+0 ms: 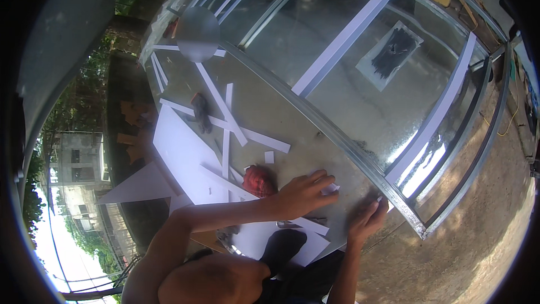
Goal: Cut white plastic strips into smaller pieces using a utility knife.
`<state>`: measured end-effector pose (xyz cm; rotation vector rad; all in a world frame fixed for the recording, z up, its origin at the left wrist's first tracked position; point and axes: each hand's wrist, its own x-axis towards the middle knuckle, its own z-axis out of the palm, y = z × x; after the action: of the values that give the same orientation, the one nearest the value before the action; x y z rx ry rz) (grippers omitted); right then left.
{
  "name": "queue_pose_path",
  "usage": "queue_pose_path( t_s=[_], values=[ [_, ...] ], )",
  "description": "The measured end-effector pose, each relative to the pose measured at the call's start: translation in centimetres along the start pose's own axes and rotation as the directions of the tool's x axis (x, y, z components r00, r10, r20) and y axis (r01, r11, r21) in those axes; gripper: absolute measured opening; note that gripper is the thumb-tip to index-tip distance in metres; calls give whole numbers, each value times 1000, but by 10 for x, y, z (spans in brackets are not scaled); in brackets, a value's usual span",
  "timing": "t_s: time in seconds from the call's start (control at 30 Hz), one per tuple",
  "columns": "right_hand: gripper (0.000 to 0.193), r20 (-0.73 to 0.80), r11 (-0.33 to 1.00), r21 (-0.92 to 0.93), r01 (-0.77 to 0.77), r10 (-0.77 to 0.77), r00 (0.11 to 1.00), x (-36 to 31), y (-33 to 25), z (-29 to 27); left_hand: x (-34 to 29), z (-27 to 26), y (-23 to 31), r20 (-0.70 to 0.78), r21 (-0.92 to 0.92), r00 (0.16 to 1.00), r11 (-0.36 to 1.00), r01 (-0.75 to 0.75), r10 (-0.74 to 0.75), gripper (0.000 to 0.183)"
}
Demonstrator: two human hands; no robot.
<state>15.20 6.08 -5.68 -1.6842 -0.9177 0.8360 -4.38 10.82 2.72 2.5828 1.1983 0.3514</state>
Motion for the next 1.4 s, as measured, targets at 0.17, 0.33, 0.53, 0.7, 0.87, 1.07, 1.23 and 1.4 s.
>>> queue_pose_path(
  t_s=[0.17,0.33,0.53,0.7,0.87,1.07,1.23,1.4],
  values=[
    [38,7,997,-33,71,-71,997,0,2,0,37,-121,-50,-259,-84,956,989,119,-137,40],
    [40,-10,999,31,42,-42,999,-3,8,1,77,-162,-180,-300,-17,925,971,239,-233,37],
    [40,142,931,-135,340,-322,936,-4,24,-5,94,-163,-270,-147,122,965,965,234,-216,36],
    [40,369,946,-78,314,-265,891,0,12,16,93,-172,-328,-192,78,918,927,366,-346,47],
    [38,487,818,10,575,-507,711,23,10,55,79,-183,-393,-163,266,867,826,498,-470,61],
    [43,425,905,-134,404,-316,848,17,30,49,96,-243,-462,-103,287,589,543,789,-802,59],
    [43,457,911,-140,388,-288,841,20,36,57,49,-254,-541,-213,440,729,603,666,-650,80],
    [40,473,932,-149,329,-225,852,19,22,61,-15,-229,-372,-752,217,591,738,639,-291,54]
  ],
)
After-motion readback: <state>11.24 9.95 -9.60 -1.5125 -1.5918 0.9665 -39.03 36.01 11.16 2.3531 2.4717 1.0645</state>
